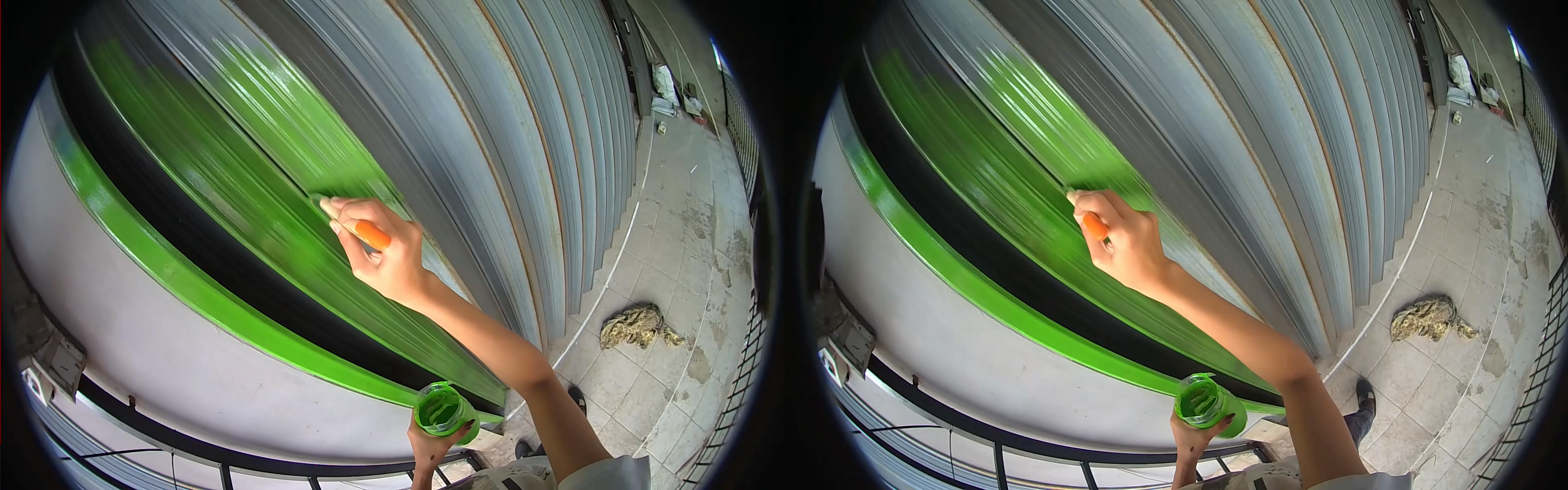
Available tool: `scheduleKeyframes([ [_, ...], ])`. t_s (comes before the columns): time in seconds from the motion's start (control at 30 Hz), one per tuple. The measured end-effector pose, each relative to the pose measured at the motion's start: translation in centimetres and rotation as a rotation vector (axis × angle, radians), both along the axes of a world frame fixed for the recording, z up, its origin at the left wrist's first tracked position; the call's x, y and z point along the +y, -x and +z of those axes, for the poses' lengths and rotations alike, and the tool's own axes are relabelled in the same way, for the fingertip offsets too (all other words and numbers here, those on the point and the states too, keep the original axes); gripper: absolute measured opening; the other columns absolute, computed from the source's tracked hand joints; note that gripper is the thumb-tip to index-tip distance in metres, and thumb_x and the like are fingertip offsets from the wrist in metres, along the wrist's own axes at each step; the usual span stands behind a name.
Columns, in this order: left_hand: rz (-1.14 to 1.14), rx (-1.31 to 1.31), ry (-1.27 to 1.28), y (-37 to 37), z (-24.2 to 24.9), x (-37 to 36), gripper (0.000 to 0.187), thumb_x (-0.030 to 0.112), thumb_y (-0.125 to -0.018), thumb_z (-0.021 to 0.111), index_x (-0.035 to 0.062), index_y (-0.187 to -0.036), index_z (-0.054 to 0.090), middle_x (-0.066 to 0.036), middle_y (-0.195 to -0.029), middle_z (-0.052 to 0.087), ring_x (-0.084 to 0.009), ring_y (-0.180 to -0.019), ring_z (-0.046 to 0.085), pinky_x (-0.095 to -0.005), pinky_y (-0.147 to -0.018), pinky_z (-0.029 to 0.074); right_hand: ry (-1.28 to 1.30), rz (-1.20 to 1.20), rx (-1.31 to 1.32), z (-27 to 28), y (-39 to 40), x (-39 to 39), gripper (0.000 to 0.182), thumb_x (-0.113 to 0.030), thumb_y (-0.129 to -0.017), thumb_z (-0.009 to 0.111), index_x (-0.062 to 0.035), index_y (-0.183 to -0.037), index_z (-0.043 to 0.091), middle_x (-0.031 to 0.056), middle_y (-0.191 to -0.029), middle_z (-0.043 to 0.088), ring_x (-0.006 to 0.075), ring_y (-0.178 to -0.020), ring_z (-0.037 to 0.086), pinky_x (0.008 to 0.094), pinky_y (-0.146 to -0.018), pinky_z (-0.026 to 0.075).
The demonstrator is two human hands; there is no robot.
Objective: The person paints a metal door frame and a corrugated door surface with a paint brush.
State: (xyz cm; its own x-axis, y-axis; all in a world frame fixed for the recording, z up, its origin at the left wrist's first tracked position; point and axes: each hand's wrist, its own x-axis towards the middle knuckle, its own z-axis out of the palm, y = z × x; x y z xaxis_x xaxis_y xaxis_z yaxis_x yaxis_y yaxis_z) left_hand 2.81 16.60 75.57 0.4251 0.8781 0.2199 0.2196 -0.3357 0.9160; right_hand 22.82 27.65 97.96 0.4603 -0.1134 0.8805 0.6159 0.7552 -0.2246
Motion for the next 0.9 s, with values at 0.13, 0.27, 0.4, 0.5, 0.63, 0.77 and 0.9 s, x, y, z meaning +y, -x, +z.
scheduleKeyframes([
  [0.13,0.006,-0.011,0.002,0.3,-0.5,-0.2,0.065,0.013,-0.059,0.091,-0.0015,-0.114,0.061,-0.01,-0.105,0.07,-0.0173,-0.094,0.067,-0.033,-0.088,0.054,-0.016,-0.042,0.002,-1.7,0.5,0.4,0.018,0.002,-0.08,0.075,-0.0045,-0.088,0.06,0.0111,-0.097,0.072,0.0225,-0.082,0.074,0.0273,-0.06,0.059],
  [0.27,0.014,-0.012,0.032,0.3,-1.1,-0.1,0.066,0.012,-0.058,0.092,-0.0015,-0.115,0.061,-0.01,-0.106,0.069,-0.0175,-0.095,0.067,-0.0335,-0.088,0.054,0.174,0.02,0.05,-11.7,1.6,-0.7,0.021,0.004,-0.079,0.075,-0.0042,-0.087,0.058,0.015,-0.098,0.072,0.0238,-0.08,0.074,0.0273,-0.056,0.058],
  [0.4,-0.002,0.029,0.003,0.2,-0.5,-0.1,0.065,0.013,-0.059,0.092,-0.0011,-0.114,0.061,-0.01,-0.106,0.069,-0.0175,-0.096,0.066,-0.0337,-0.089,0.054,0.362,0.054,0.054,-16.3,0.9,-2.9,0.018,0.0,-0.081,0.072,-0.006,-0.091,0.059,0.0113,-0.097,0.073,0.0244,-0.075,0.073,0.0292,-0.055,0.058],
  [0.5,-0.014,0.051,-0.006,0.3,-0.5,-0.4,0.065,0.013,-0.059,0.092,-0.001,-0.115,0.061,-0.01,-0.106,0.069,-0.0175,-0.095,0.066,-0.0337,-0.089,0.054,0.261,0.077,0.048,-12.2,0.1,-2.4,0.014,-0.003,-0.084,0.07,-0.0077,-0.093,0.06,0.0084,-0.097,0.073,0.0258,-0.076,0.073,0.0316,-0.057,0.059],
  [0.63,-0.02,0.02,0.0,0.2,-0.6,-0.9,0.065,0.013,-0.059,0.092,-0.001,-0.114,0.061,-0.01,-0.106,0.069,-0.0173,-0.095,0.066,-0.0338,-0.089,0.054,0.124,0.078,-0.023,-3.8,-0.3,1.5,0.016,-0.004,-0.085,0.067,-0.0074,-0.099,0.059,0.004,-0.085,0.069,0.0169,-0.059,0.067,0.0279,-0.051,0.055],
  [0.77,-0.013,0.014,0.006,-0.2,-0.2,-1.3,0.065,0.013,-0.059,0.092,-0.0011,-0.115,0.061,-0.01,-0.106,0.069,-0.0174,-0.096,0.066,-0.0341,-0.09,0.054,-0.149,0.088,0.025,0.4,-0.6,2.6,0.019,-0.002,-0.084,0.07,-0.0072,-0.099,0.059,0.0068,-0.096,0.072,0.021,-0.073,0.073,0.0282,-0.058,0.058],
  [0.9,0.003,0.011,0.013,0.1,-0.6,-1.3,0.066,0.013,-0.059,0.092,-0.0015,-0.116,0.06,-0.01,-0.107,0.069,-0.0177,-0.097,0.066,-0.0342,-0.09,0.054,-0.078,0.076,0.026,-2.9,-0.2,2.0,0.017,-0.002,-0.084,0.071,-0.007,-0.093,0.058,0.0081,-0.098,0.073,0.0227,-0.078,0.073,0.0284,-0.057,0.059],
])
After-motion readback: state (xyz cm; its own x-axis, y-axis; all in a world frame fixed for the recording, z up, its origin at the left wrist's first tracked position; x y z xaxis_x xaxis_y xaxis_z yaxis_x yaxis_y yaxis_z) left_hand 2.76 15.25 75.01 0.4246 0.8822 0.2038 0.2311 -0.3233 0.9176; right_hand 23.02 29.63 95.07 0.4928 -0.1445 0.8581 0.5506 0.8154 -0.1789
